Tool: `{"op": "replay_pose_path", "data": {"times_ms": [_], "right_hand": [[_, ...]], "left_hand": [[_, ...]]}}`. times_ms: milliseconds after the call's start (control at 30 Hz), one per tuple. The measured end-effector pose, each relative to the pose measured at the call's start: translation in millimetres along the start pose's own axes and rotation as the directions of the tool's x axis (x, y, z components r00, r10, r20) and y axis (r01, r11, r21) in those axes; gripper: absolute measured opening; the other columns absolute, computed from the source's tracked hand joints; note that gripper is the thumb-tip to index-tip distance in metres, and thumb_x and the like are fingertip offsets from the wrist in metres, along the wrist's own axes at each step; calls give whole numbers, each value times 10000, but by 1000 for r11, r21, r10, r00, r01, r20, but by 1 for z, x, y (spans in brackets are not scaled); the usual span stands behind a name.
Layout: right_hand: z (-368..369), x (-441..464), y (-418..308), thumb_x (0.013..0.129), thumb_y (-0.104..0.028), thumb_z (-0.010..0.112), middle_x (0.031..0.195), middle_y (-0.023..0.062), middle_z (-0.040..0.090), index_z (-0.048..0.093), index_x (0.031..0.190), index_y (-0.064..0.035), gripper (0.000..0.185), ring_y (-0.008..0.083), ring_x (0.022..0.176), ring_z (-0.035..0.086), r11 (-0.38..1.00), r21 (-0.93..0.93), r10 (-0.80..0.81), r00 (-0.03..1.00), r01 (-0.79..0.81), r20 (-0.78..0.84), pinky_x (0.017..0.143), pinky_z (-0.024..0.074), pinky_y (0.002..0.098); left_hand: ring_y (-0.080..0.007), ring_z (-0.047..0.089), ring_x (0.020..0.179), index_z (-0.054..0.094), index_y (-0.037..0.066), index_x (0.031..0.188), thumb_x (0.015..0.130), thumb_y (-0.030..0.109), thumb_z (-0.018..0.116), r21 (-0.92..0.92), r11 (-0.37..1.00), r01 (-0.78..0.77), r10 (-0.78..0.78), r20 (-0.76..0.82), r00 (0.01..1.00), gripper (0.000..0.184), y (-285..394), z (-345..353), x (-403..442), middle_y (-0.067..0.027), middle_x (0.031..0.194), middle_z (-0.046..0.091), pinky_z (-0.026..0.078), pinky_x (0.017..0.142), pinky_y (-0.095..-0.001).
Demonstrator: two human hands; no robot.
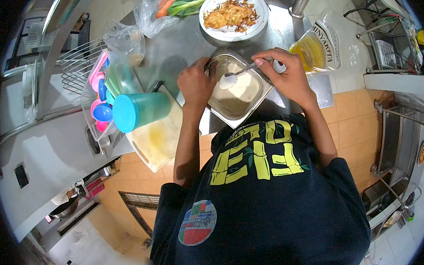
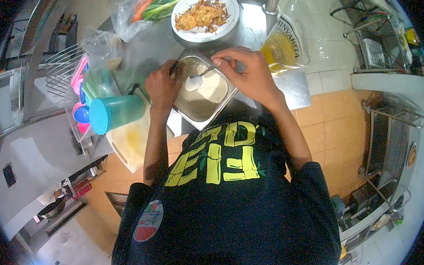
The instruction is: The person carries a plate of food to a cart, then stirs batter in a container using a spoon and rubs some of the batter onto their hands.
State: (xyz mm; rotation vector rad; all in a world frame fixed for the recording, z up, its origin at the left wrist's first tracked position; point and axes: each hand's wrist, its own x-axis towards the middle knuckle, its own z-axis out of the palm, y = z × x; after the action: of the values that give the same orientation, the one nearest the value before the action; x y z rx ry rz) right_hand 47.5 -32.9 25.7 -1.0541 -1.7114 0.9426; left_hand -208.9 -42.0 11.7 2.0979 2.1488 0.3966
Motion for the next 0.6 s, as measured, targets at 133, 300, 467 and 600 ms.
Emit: {"op": "replay_pose_path", "data": {"times_ms": [133,300,467,600], "right_hand": [[0,0,-2,913,-90,752,873,103,745,767,1038,-25,141,140,694,609,1000,13,8,1000,-8,-27,670,501,291],[5,3,2,902,-93,759,863,110,742,768,1032,-33,144,158,667,601,999,19,-27,998,28,-53,665,503,307],[2,1,1,902,-88,757,862,113,742,765,1032,-34,142,165,668,607,1000,20,-23,999,24,-49,662,502,313],[2,2,2,903,-91,758,858,111,741,763,1031,-33,140,165,660,605,999,13,-40,998,41,-55,657,501,313]], "left_hand": [[-388,718,875,736,132,1094,832,235,725,-137,990,-35,34,-8,999,281,-6,1,-1,-145,1000,754,570,762,-484],[-387,723,871,745,132,1081,811,228,726,-99,992,-75,71,-42,997,288,-11,4,-3,-143,1004,756,576,761,-482],[-372,727,797,757,135,1047,812,260,736,-71,994,-84,75,-123,990,267,-8,12,-2,-130,957,761,579,706,-472],[-365,727,764,770,130,991,819,309,742,-94,996,-11,-1,-130,991,249,-7,11,-1,-131,875,758,578,675,-467]]}}
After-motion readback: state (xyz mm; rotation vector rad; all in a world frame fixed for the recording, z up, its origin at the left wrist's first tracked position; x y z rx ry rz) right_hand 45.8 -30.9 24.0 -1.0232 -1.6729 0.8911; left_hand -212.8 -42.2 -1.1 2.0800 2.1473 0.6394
